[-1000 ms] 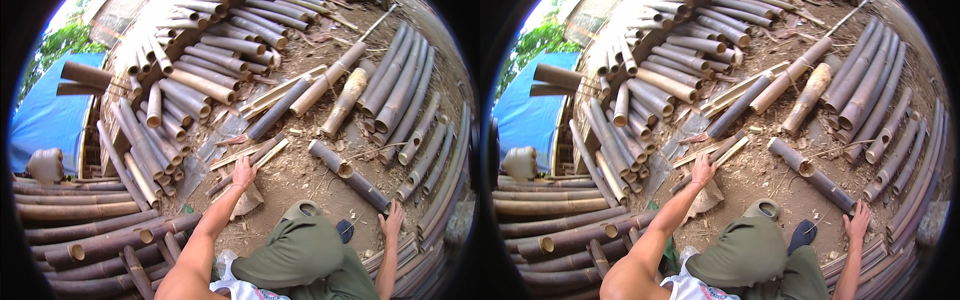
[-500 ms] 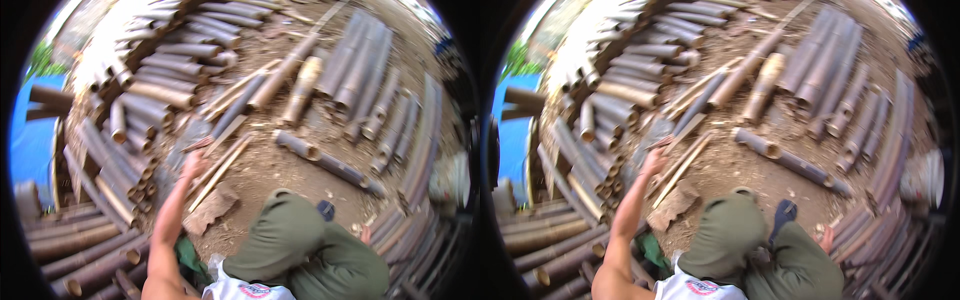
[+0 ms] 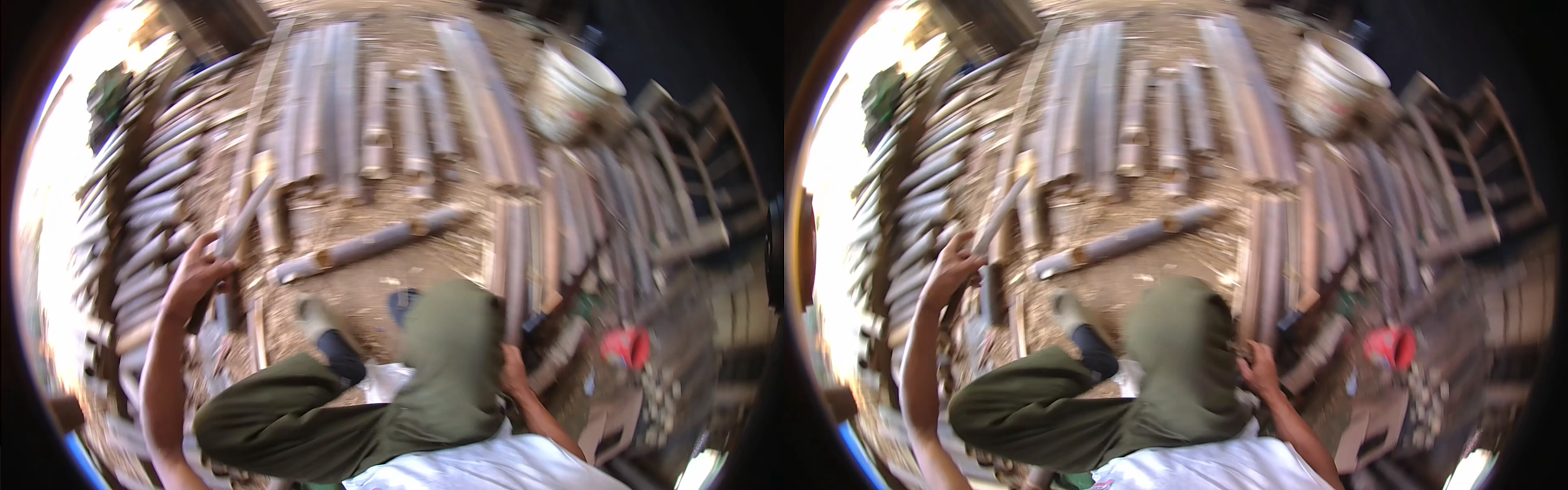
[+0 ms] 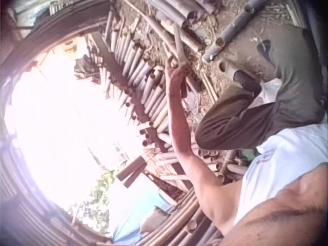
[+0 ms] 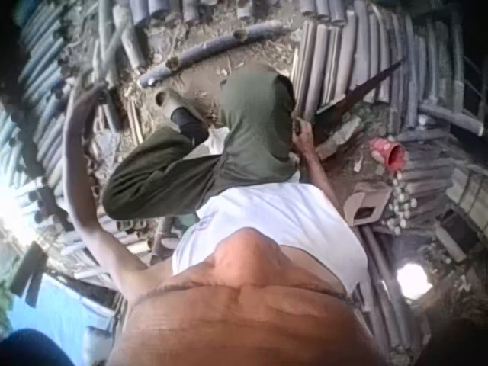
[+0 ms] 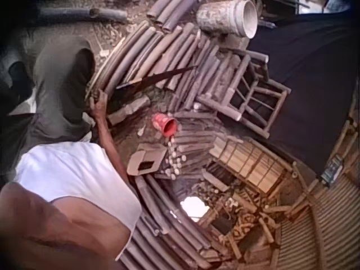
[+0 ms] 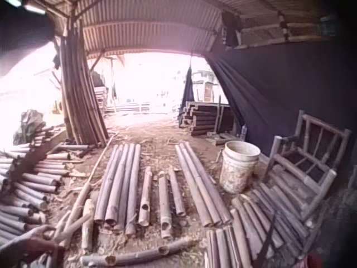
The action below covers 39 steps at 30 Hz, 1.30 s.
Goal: The person sits on the ground and uses a wooden mallet to hammer bamboo pieces into a frame structure. They repeatedly strike the bamboo to secure joints and adjust the alignment of the frame.
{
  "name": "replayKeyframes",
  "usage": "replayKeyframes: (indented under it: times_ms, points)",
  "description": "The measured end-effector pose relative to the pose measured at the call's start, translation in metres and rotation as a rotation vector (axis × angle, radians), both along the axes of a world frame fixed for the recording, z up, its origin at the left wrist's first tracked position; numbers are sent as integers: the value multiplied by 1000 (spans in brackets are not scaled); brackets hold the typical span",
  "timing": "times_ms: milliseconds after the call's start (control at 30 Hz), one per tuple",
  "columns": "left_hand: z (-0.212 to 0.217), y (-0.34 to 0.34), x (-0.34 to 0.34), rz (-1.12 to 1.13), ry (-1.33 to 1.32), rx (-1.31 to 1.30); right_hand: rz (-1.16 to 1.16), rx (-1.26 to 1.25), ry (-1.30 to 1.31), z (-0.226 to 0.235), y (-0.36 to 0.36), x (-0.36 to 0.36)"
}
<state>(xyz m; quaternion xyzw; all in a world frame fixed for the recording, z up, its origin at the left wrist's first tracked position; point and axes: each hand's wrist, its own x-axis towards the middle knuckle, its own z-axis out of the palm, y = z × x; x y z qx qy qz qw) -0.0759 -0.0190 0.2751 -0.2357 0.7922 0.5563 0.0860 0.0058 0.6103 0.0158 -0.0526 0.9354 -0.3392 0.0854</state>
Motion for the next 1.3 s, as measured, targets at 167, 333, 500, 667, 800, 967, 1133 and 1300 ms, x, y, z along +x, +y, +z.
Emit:
replayKeyframes:
  times_ms: [167,333,500,667,800,967,1133,1300]
  points:
    - [-48,70,-43,-92,-149,348,-351,-2,-33,4,25,38]
    - [-78,105,-52,-224,-197,35,-659,137,52,-2,38,72]
    - [-72,99,-43,-230,263,-347,-926,297,89,-53,108,100]
    - [-80,147,-46,-23,427,-441,-960,305,-248,-80,138,76]
    - [-111,191,-31,57,567,-328,-972,493,-349,-68,134,53]
    - [-133,214,-21,95,743,-343,-753,628,43,-58,94,62]
    - [-140,214,-34,54,693,-343,-247,93,-84,-85,37,133]
    - [-131,187,-33,97,718,-591,-18,2,-477,-103,30,137]
